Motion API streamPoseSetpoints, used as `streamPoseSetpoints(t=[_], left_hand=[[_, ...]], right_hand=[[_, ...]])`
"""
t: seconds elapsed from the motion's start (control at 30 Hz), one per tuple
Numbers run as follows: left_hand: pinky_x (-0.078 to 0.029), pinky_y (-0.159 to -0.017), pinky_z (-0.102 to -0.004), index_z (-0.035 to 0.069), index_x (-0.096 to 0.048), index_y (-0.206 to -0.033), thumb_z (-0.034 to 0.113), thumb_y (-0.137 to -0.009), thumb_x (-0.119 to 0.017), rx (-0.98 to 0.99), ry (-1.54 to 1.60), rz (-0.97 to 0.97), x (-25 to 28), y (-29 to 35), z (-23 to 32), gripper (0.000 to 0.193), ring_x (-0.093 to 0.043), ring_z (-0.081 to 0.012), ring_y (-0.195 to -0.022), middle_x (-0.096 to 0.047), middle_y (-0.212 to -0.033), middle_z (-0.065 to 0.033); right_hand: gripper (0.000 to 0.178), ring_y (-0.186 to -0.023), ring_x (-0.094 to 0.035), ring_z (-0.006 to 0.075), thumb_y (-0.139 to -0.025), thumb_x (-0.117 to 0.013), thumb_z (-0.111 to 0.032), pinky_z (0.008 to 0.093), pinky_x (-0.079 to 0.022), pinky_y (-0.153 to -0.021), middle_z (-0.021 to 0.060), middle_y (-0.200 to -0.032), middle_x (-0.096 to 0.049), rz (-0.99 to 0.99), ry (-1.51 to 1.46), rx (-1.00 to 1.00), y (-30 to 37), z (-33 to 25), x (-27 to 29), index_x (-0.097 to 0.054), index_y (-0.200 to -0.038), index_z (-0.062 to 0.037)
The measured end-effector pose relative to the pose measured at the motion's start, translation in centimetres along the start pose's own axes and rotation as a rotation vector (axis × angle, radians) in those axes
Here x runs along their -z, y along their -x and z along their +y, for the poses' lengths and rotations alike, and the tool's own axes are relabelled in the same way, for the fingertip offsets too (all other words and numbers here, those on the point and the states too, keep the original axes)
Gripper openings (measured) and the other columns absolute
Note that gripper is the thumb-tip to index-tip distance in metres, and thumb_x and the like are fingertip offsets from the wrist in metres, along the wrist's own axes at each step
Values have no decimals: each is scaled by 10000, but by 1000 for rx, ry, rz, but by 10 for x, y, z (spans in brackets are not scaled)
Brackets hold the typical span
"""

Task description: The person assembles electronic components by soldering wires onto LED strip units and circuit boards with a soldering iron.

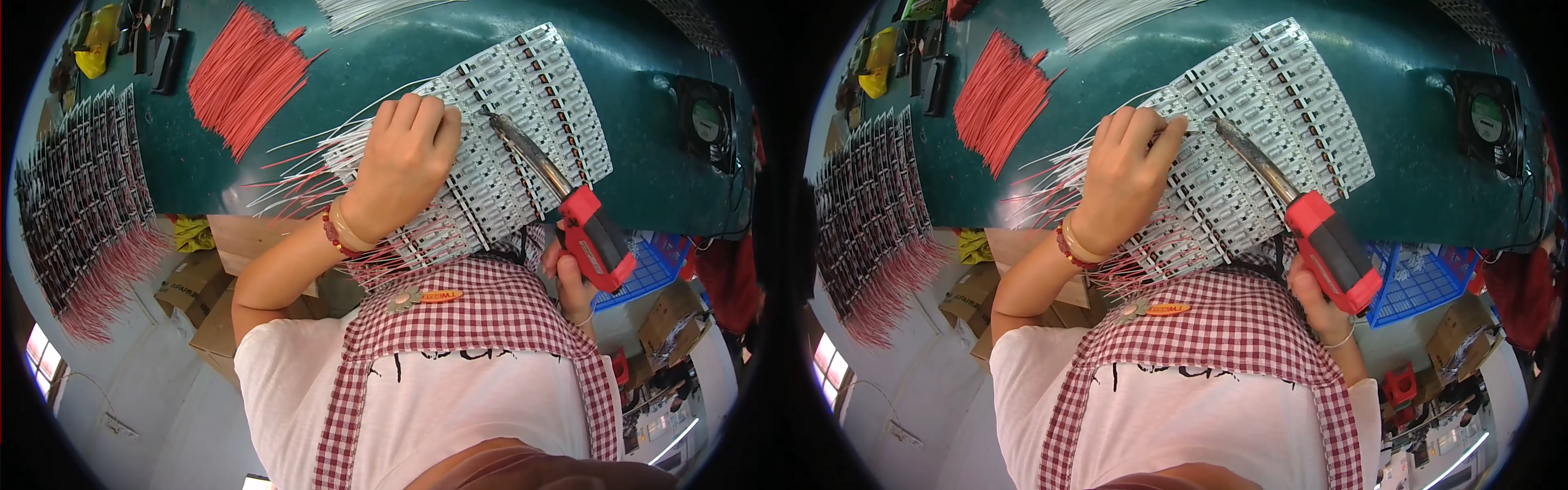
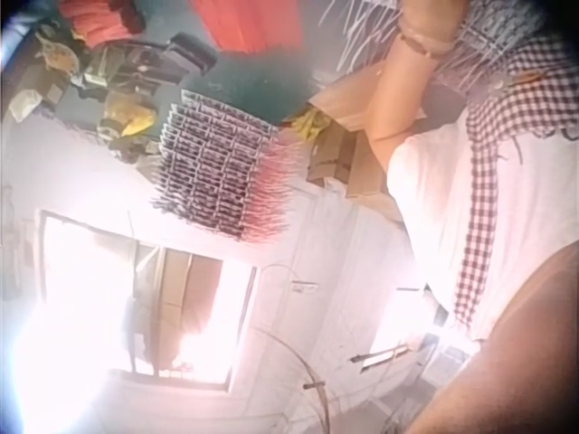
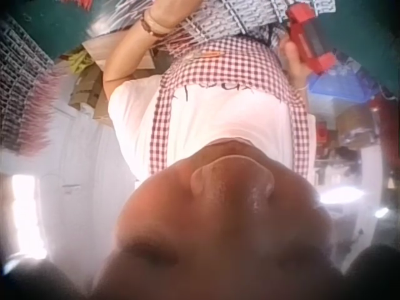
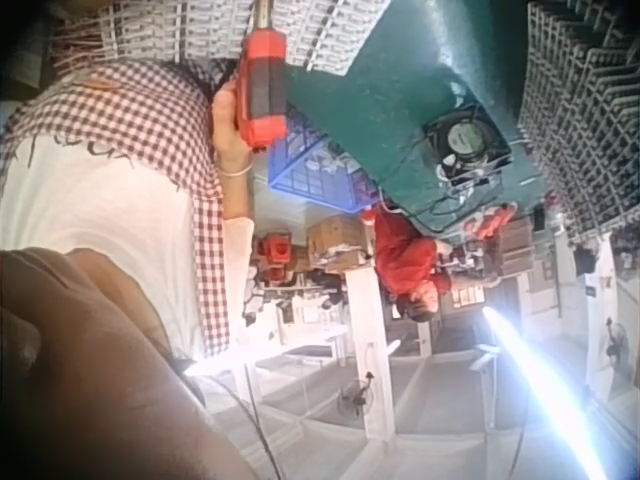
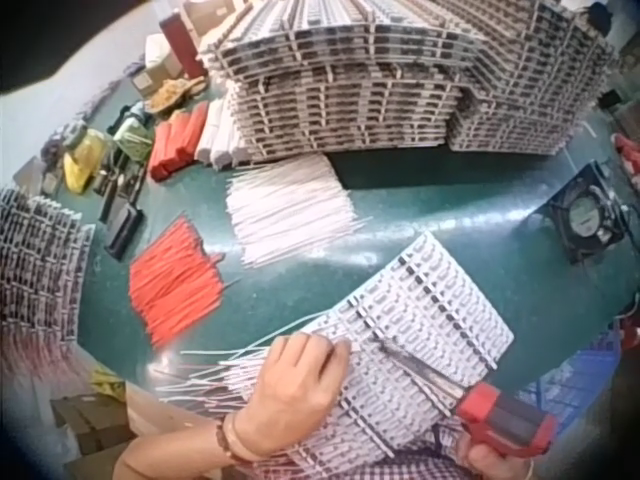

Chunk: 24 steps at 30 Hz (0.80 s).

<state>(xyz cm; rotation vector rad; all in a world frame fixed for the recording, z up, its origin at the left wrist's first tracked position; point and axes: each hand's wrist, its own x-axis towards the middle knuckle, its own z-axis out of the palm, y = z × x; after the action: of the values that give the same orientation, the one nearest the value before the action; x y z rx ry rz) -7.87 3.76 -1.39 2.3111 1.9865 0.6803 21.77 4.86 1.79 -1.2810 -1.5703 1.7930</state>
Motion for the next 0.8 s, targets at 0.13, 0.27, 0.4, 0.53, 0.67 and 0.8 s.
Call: streamPoseSetpoints(t=[0.13, 0.27, 0.4, 0.53, 0.67, 0.8], left_hand=[[-416, -697, -327, -35, -622, -932, 70, -708, -604, -6, -3, 9, -3, 2, 1, 248, -484, -223, -789, -473, -831, -89], [-416, -694, -326, -41, -625, -931, 75, -706, -600, -15, 5, 21, -4, 1, 1, 254, -483, -223, -787, -472, -830, -89], [-414, -693, -324, -45, -630, -932, 84, -704, -596, -15, -5, 7, -3, 0, 2, 264, -483, -222, -787, -475, -829, -89], [-412, -690, -323, -44, -631, -932, 86, -702, -596, -16, -11, 7, -3, 1, 2, 266, -483, -222, -785, -474, -826, -89], [-410, -689, -326, -40, -631, -929, 87, -700, -597, -17, -19, 11, -3, 0, 1, 265, -482, -222, -781, -473, -822, -87], [-411, -695, -330, -34, -634, -927, 90, -703, -601, -22, -47, 17, -1, 0, 0, 258, -490, -221, -776, -476, -817, -81]], right_hand=[[215, -833, -593, 160, -916, -657, -153, 317, -486, -752, 51, -912, -627, -11, 6, -57, 2, 8, 4, -646, -1058, 8], [280, -918, -622, 180, -901, -667, -102, 334, -501, -821, 73, -1015, -657, -57, 158, 5, 1, 22, 11, -640, -1158, 5], [287, -916, -618, 174, -908, -658, -103, 330, -500, -815, 66, -1013, -654, -66, 200, 63, 1, 22, 11, -632, -1169, 13], [411, -731, -543, 128, -930, -645, -229, 279, -444, -664, 47, -838, -593, -11, 52, -10, 0, 3, -2, -543, -1237, 25], [602, -611, -475, 100, -938, -634, -365, 243, -391, -572, 44, -729, -537, 31, 49, 6, 2, 4, -3, -446, -1344, 36], [610, -618, -474, 100, -932, -640, -372, 245, -389, -581, 48, -736, -538, 8, 28, -14, 3, 2, -2, -448, -1342, 38]])
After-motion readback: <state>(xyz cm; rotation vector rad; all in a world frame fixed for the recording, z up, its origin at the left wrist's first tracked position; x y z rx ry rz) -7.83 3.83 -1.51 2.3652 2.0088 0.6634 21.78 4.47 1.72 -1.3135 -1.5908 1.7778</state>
